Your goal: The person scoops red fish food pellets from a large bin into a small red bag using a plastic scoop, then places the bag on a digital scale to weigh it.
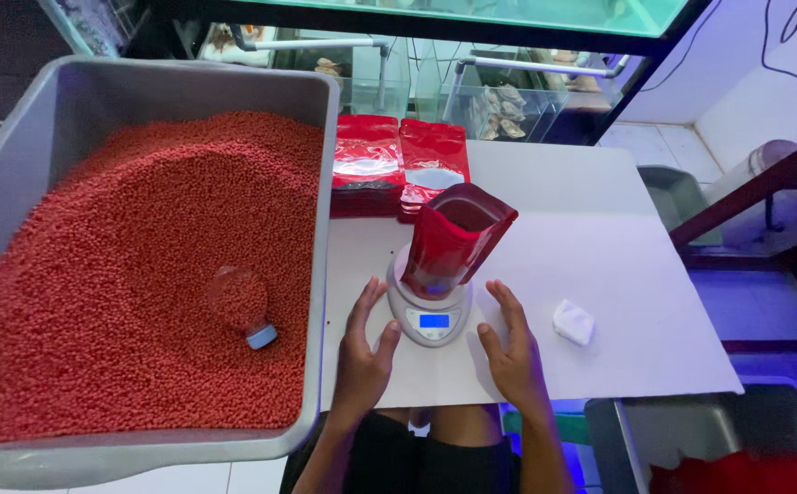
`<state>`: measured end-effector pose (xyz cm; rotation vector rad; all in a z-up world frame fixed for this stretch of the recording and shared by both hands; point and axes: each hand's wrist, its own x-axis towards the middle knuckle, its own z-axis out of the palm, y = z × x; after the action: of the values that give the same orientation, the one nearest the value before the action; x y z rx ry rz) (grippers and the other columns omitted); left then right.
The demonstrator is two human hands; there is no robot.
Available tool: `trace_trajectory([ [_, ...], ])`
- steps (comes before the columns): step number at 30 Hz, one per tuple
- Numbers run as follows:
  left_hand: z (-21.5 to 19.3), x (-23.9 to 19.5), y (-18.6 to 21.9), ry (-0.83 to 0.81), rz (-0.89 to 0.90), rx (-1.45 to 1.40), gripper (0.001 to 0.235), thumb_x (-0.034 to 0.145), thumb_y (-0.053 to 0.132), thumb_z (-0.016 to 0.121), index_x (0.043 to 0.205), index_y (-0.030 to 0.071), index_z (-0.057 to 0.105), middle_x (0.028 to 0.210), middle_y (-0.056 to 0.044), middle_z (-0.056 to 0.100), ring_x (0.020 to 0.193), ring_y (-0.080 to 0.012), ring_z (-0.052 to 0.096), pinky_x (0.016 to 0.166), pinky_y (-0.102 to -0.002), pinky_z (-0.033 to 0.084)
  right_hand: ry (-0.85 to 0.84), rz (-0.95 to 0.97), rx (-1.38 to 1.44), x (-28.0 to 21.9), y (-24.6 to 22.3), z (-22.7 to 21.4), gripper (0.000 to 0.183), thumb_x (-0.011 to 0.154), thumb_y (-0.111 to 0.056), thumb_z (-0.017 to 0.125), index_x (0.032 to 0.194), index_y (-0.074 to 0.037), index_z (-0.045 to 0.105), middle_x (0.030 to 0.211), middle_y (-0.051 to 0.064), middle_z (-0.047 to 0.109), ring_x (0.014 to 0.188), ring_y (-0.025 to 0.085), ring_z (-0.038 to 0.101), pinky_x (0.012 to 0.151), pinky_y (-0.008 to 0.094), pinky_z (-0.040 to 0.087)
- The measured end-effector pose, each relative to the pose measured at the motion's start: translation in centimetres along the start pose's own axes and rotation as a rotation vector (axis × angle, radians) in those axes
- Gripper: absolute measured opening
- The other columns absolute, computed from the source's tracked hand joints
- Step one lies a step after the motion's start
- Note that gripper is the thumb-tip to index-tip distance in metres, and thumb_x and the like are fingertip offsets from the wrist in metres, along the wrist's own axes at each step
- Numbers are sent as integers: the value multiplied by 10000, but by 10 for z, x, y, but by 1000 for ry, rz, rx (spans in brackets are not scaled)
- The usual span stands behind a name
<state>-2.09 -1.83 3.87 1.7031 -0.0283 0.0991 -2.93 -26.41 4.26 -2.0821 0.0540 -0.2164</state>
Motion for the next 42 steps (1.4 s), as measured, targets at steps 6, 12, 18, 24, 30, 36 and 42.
trace_trajectory([
  [6,3,2,-3,-1,-15,54,733,1049,318,663,1740,198,449,1762,-95,582,1659,-302,507,1336,-512,397,6,-16,-5,0,5,0,654,1092,-195,614,1728,-163,469,1802,93,530,1710,307,431,1387,502,336],
  [12,22,17,17,-33,-24,15,1103,974,277,844,1825,236,143,1822,-166,451,1698,-342,421,1334,-550,367,9,-13,3,2,2,-1,656,1089,-208,619,1734,-204,497,1814,72,530,1711,290,440,1368,490,344],
  [18,41,47,52,-47,127,30,1184,909,222,927,1852,139,215,1753,-345,469,1693,-546,338,1427,-617,35,11,-113,-68,6,8,3,746,1071,-167,704,1775,-115,463,1746,137,595,1685,389,420,1378,548,342],
  [24,42,35,90,-99,-92,-335,823,925,135,792,1692,154,494,1459,-117,815,1297,-279,832,1125,-403,668,4,-126,-120,-3,2,8,894,987,-176,818,1776,-206,400,1868,207,379,1771,362,269,1366,522,314],
  [30,38,-7,100,-39,-28,-473,767,880,175,860,1580,134,550,1369,-94,770,1248,-235,743,1060,-368,624,211,-235,224,-24,28,31,1002,903,-62,873,1756,-20,348,1823,211,443,1703,331,427,1395,462,358],
  [36,35,-30,94,94,17,-807,755,890,47,874,1566,86,542,1272,-144,778,1143,-245,791,984,-395,672,238,-462,691,-31,2,39,1047,883,37,858,1780,-44,323,1732,264,508,1601,383,548,1278,513,562],
  [42,30,-39,96,199,92,-1066,982,941,310,897,1753,109,382,1509,-206,705,1341,-291,712,1143,-441,573,207,-604,672,-28,-71,33,938,975,-113,809,1780,-105,326,1643,295,549,1545,423,606,1163,502,645],
])
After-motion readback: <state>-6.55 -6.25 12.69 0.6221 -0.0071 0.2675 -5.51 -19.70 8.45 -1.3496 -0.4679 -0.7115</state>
